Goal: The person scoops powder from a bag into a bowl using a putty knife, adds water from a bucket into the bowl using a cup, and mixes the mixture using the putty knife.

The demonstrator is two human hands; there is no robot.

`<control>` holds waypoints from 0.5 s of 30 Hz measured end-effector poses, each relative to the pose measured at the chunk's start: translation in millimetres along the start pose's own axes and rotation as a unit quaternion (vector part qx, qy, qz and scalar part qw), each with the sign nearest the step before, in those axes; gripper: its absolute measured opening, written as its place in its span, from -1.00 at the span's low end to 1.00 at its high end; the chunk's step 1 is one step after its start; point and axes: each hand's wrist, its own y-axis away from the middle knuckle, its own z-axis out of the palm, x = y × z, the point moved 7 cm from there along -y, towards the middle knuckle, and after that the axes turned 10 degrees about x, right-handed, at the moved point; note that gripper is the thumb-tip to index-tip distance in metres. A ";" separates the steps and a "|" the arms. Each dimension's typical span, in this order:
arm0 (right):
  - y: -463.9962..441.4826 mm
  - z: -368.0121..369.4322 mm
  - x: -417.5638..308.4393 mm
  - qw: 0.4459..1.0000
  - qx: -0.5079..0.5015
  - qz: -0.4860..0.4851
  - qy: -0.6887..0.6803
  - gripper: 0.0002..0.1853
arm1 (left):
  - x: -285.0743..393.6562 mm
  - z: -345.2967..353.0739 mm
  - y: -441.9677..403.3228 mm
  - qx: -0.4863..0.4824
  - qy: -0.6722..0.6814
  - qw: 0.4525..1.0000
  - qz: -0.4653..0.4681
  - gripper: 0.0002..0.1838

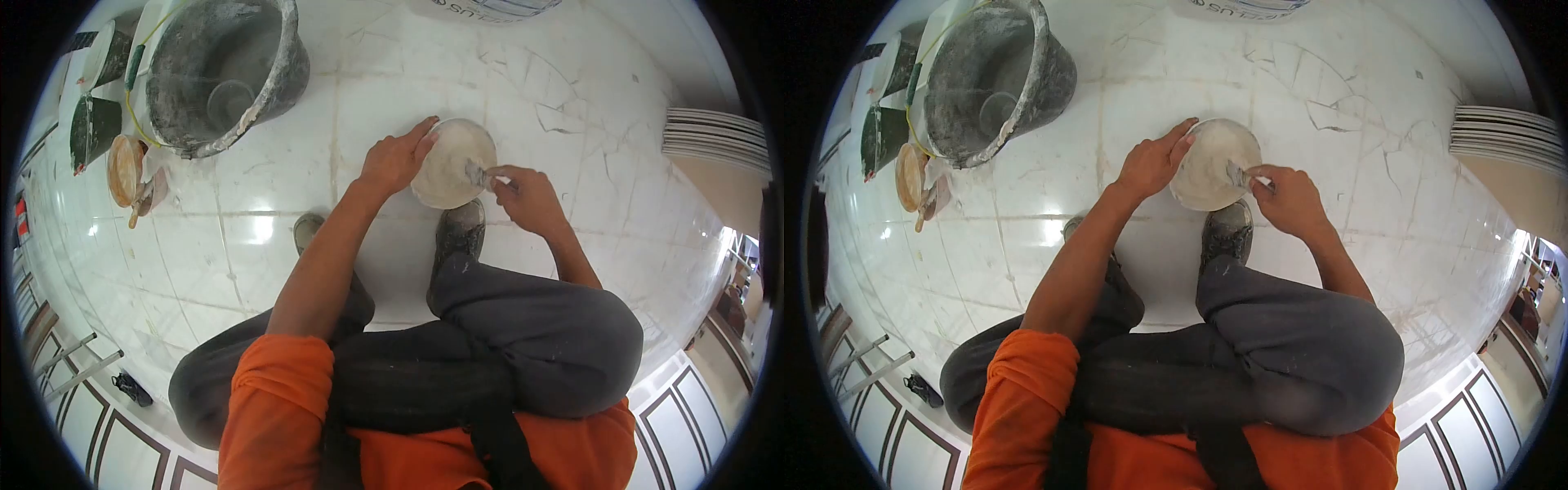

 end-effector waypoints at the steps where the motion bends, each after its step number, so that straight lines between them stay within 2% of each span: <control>1: 1.9 4.3 1.9 1.000 -0.003 0.003 0.000 -0.73 | 2.4 0.8 2.2 -0.004 0.007 1.000 0.001 -0.43; 3: 2.1 14.9 -5.6 0.996 0.004 -0.051 -0.078 -0.74 | 2.4 2.8 1.9 0.003 0.004 1.000 0.003 -0.43; 7: 8.9 25.4 2.8 0.996 -0.051 -0.068 0.005 -0.74 | -3.4 2.5 0.1 0.005 0.010 1.000 -0.009 -0.44; 8: 5.2 22.1 22.7 0.994 -0.032 -0.097 0.033 -0.74 | -5.5 1.0 -0.2 0.007 0.011 1.000 -0.012 -0.44; 9: 2.6 4.1 19.6 0.993 -0.062 -0.055 0.080 -0.76 | -6.6 0.8 -0.5 0.006 0.024 1.000 -0.007 -0.44; 12: -13.8 -23.7 15.0 0.986 -0.074 -0.077 0.130 -0.76 | -4.2 1.5 0.2 -0.004 0.025 1.000 -0.003 -0.44; 14: -24.8 -32.7 -3.3 0.952 -0.037 -0.227 0.202 -0.76 | -2.6 0.1 -2.6 -0.010 0.010 1.000 -0.003 -0.43; 15: -29.9 -37.8 -9.7 0.953 -0.034 -0.226 0.201 -0.76 | -3.7 1.0 -2.9 -0.015 0.008 1.000 -0.007 -0.44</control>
